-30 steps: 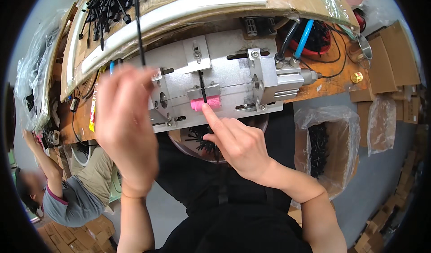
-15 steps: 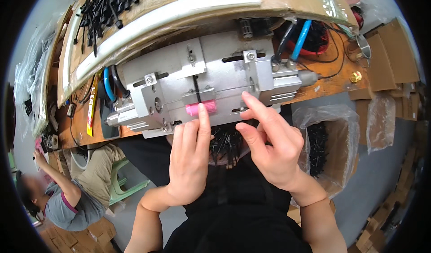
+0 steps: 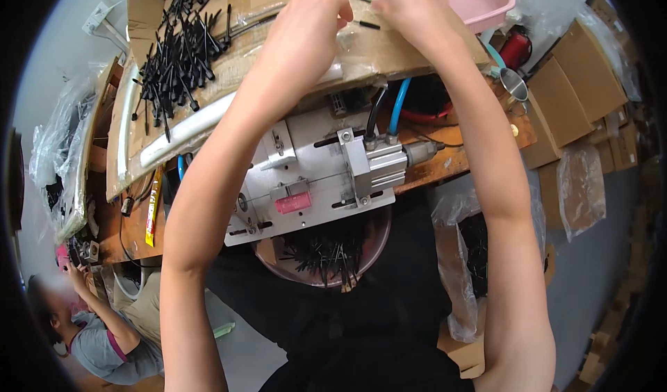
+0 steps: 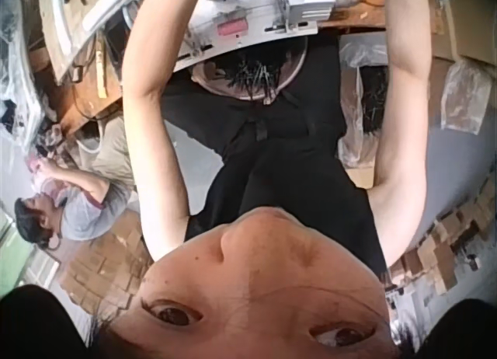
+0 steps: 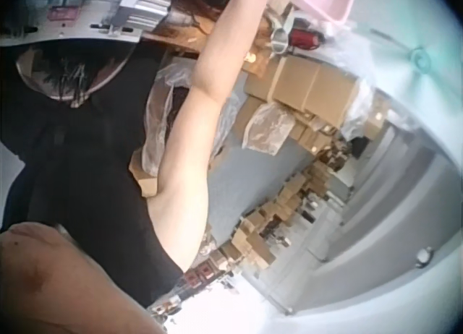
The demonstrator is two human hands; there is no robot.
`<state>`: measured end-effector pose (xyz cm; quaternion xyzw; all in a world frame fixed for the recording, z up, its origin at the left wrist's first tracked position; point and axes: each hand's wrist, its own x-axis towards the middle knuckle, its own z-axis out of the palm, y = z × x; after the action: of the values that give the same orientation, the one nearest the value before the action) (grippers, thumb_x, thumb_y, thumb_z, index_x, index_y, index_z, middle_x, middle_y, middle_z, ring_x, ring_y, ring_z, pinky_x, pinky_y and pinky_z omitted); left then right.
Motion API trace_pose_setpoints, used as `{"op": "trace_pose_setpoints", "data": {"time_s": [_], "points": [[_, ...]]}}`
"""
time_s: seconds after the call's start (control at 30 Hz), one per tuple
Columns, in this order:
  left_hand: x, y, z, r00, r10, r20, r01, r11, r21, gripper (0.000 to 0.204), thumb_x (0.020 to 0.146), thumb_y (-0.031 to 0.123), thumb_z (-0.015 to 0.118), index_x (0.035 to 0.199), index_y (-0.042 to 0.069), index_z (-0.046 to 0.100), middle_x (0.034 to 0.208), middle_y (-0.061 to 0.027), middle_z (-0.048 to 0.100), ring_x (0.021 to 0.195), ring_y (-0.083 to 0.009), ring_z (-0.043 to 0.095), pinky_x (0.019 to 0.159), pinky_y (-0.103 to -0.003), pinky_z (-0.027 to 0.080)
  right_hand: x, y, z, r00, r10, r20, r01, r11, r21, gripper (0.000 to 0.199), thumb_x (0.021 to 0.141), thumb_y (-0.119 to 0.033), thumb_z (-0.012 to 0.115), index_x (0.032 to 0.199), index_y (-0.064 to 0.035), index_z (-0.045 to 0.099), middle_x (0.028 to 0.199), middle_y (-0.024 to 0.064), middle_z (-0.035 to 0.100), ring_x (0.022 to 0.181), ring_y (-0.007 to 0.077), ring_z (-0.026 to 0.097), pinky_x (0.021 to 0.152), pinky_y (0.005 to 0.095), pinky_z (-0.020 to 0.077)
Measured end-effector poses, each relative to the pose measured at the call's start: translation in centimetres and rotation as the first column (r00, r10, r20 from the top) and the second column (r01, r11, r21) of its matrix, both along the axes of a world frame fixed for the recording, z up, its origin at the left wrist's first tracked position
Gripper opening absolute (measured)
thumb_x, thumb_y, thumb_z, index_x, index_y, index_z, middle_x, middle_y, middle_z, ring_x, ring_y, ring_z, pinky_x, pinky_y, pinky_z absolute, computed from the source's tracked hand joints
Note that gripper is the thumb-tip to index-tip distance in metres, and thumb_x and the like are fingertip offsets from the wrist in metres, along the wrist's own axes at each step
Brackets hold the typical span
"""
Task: The person repeatedly picks up black cable ties from a cardboard box, places them into a metal jig on the table, and presses a pink lever to process them. The processed ties are then dropped into a clear plastic container below the machine. The task is performed continuously throughout the clip.
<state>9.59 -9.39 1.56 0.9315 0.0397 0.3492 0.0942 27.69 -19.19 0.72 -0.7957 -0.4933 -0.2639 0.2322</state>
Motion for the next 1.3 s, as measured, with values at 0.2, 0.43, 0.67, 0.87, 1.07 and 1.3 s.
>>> {"op": "trace_pose_setpoints", "data": {"time_s": [0.2, 0.43, 0.67, 0.87, 1.07, 1.3], "points": [[0.0, 1.0, 0.1, 0.999, 0.018, 0.046, -0.014, 0.995, -0.095, 0.017, 0.085, 0.009, 0.069, 0.101, 0.001, 0.067, 0.089, -0.0197, 0.063, 0.075, -0.0335, 0.065, 0.072, -0.041, 0.053, 2.0, 2.1, 0.8, 0.94, 0.12, -0.321, -0.161, 0.981, -0.106, 0.021, 0.082, -0.019, 0.072, 0.092, -0.0004, 0.07, 0.07, 0.0088, 0.065, 0.063, 0.0227, 0.061, 0.06, 0.0346, 0.0474], [0.5, 2.7, -3.1, 0.997, 0.061, 0.047, -0.053, 0.988, -0.144, 0.037, 0.078, 0.009, 0.078, 0.11, 0.004, 0.062, 0.09, -0.0143, 0.063, 0.074, -0.0291, 0.064, 0.069, -0.038, 0.052, -4.4, 2.0, 0.8, 0.761, 0.324, -0.561, -0.356, 0.933, 0.056, 0.024, 0.086, -0.02, 0.07, 0.094, 0.0029, 0.07, 0.071, 0.0054, 0.065, 0.063, 0.0159, 0.058, 0.061, 0.0316, 0.0462], [1.0, 0.9, -2.7, 0.988, 0.016, 0.151, -0.005, 0.998, -0.068, 0.027, 0.077, 0.012, 0.077, 0.098, -0.001, 0.066, 0.085, -0.0193, 0.067, 0.082, -0.0379, 0.066, 0.075, -0.042, 0.053, -4.1, -1.9, -1.0, 0.976, 0.093, -0.196, -0.101, 0.994, -0.033, 0.014, 0.078, -0.006, 0.073, 0.084, 0.0032, 0.064, 0.082, 0.0171, 0.068, 0.079, 0.0311, 0.066, 0.07, 0.038, 0.0506], [-1.3, 0.7, -0.8, 0.998, -0.012, -0.065, 0.001, 0.984, -0.176, 0.013, 0.08, 0.002, 0.067, 0.089, -0.003, 0.06, 0.089, -0.023, 0.062, 0.089, -0.0407, 0.061, 0.076, -0.046, 0.049, -5.5, -1.8, 0.3, 0.88, 0.224, -0.42, -0.128, 0.961, 0.245, 0.009, 0.08, -0.004, 0.068, 0.089, -0.0005, 0.068, 0.074, 0.0133, 0.066, 0.069, 0.0243, 0.065, 0.067, 0.0346, 0.0513], [-9.4, -1.0, -2.1, 0.996, 0.053, 0.065, -0.037, 0.974, -0.222, 0.016, 0.083, -0.007, 0.062, 0.098, 0.0, 0.06, 0.095, -0.0163, 0.061, 0.086, -0.0325, 0.063, 0.075, -0.039, 0.05, -5.9, -2.0, -1.1, 0.907, 0.317, -0.277, -0.249, 0.934, 0.255, 0.011, 0.082, -0.006, 0.067, 0.091, 0.0009, 0.07, 0.078, 0.0131, 0.065, 0.068, 0.0238, 0.063, 0.066, 0.0341, 0.0501], [-15.4, -3.1, -4.1, 0.979, 0.196, 0.057, -0.171, 0.941, -0.293, 0.033, 0.079, -0.01, 0.067, 0.109, 0.002, 0.064, 0.095, -0.0106, 0.061, 0.074, -0.0206, 0.06, 0.07, -0.031, 0.05, -5.7, 0.1, -1.2, 0.911, 0.268, -0.314, -0.271, 0.962, 0.035, 0.014, 0.08, -0.011, 0.073, 0.086, 0.0003, 0.068, 0.079, 0.0135, 0.063, 0.072, 0.0282, 0.062, 0.067, 0.0367, 0.0492]]}}
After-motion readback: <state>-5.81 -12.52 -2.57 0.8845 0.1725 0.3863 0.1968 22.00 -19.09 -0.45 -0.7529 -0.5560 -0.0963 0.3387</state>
